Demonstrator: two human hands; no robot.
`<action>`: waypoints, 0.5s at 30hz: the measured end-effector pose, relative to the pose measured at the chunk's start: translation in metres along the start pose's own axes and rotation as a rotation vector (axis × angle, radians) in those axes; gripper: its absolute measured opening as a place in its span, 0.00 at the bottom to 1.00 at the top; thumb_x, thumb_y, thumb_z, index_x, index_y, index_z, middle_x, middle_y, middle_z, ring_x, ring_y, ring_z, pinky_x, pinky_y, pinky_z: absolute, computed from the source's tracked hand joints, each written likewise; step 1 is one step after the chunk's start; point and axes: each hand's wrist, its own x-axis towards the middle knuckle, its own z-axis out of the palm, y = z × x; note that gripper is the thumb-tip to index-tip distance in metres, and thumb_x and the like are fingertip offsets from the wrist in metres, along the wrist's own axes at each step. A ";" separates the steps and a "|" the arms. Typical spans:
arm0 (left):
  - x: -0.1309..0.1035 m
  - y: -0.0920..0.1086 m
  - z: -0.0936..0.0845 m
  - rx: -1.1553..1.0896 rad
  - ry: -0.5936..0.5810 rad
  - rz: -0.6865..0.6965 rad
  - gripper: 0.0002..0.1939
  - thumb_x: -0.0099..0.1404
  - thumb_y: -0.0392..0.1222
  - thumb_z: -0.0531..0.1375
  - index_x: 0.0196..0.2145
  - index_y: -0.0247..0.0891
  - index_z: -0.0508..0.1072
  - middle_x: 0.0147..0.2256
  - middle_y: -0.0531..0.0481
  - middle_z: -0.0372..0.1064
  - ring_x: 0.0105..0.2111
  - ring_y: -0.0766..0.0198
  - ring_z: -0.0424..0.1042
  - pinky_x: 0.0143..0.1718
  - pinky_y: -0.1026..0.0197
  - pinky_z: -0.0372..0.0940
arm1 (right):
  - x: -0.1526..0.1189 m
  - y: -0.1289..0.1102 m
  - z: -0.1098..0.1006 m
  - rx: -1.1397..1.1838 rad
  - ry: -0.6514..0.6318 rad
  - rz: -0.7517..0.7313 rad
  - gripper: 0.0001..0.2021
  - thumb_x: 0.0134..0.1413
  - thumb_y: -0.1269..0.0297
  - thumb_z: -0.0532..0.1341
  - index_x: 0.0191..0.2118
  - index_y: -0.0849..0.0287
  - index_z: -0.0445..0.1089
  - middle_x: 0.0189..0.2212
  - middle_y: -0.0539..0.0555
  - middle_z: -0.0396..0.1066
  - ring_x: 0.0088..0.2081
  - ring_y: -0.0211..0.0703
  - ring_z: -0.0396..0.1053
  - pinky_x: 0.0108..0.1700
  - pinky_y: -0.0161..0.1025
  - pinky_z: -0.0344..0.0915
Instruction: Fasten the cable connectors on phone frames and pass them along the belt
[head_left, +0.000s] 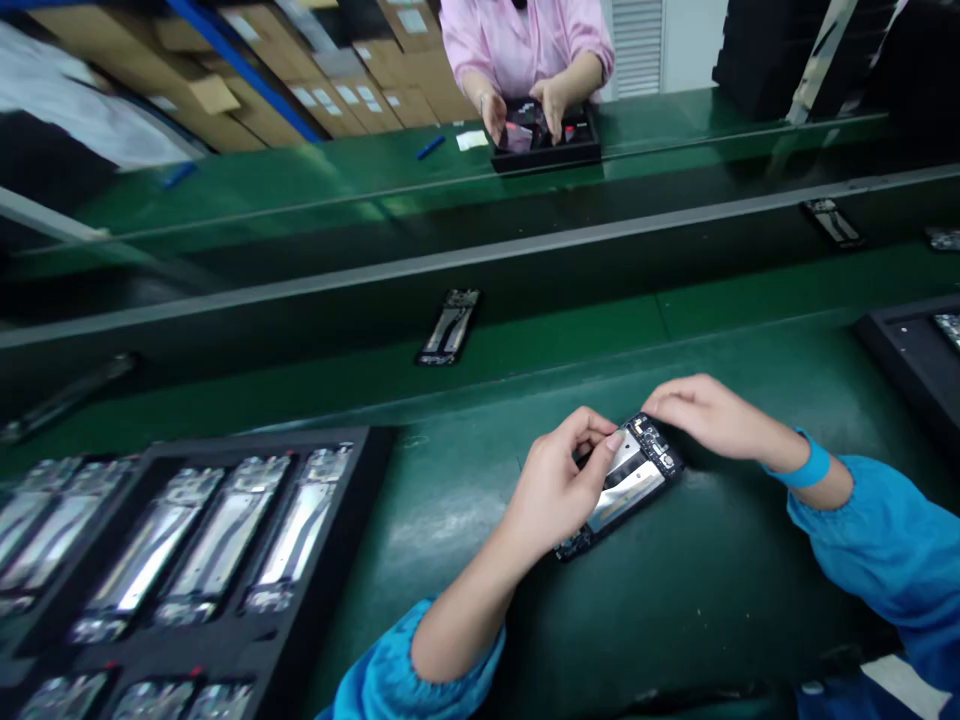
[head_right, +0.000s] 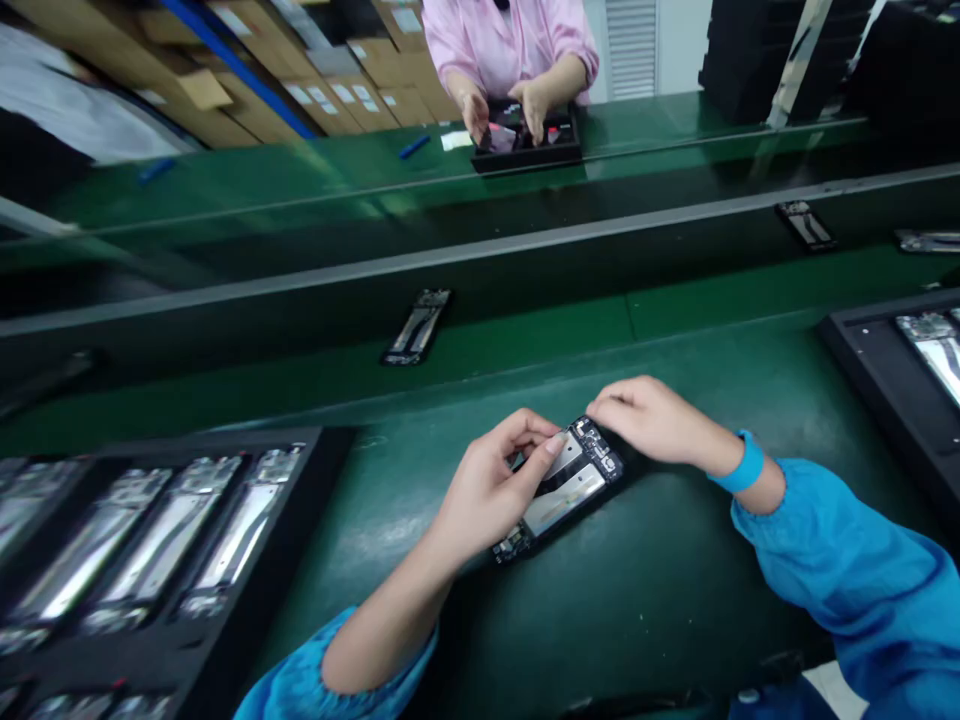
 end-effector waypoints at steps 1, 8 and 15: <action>-0.002 0.003 0.000 0.009 0.063 0.007 0.10 0.70 0.47 0.57 0.36 0.39 0.71 0.27 0.53 0.70 0.26 0.66 0.67 0.28 0.64 0.61 | -0.003 -0.002 0.009 -0.007 -0.027 0.007 0.13 0.62 0.60 0.57 0.29 0.59 0.71 0.25 0.49 0.68 0.30 0.41 0.65 0.31 0.37 0.58; -0.016 0.016 0.004 0.133 0.239 0.093 0.09 0.70 0.45 0.59 0.34 0.41 0.74 0.29 0.53 0.74 0.29 0.65 0.70 0.33 0.61 0.64 | -0.015 -0.013 0.039 -0.071 0.110 -0.148 0.13 0.64 0.66 0.55 0.26 0.58 0.58 0.26 0.47 0.61 0.30 0.39 0.61 0.32 0.38 0.53; -0.020 0.020 0.004 0.163 0.259 0.134 0.07 0.70 0.44 0.60 0.34 0.41 0.73 0.28 0.55 0.73 0.28 0.66 0.69 0.33 0.61 0.62 | -0.018 -0.014 0.044 -0.057 0.159 -0.163 0.15 0.65 0.64 0.56 0.25 0.57 0.55 0.25 0.47 0.59 0.29 0.39 0.58 0.32 0.38 0.52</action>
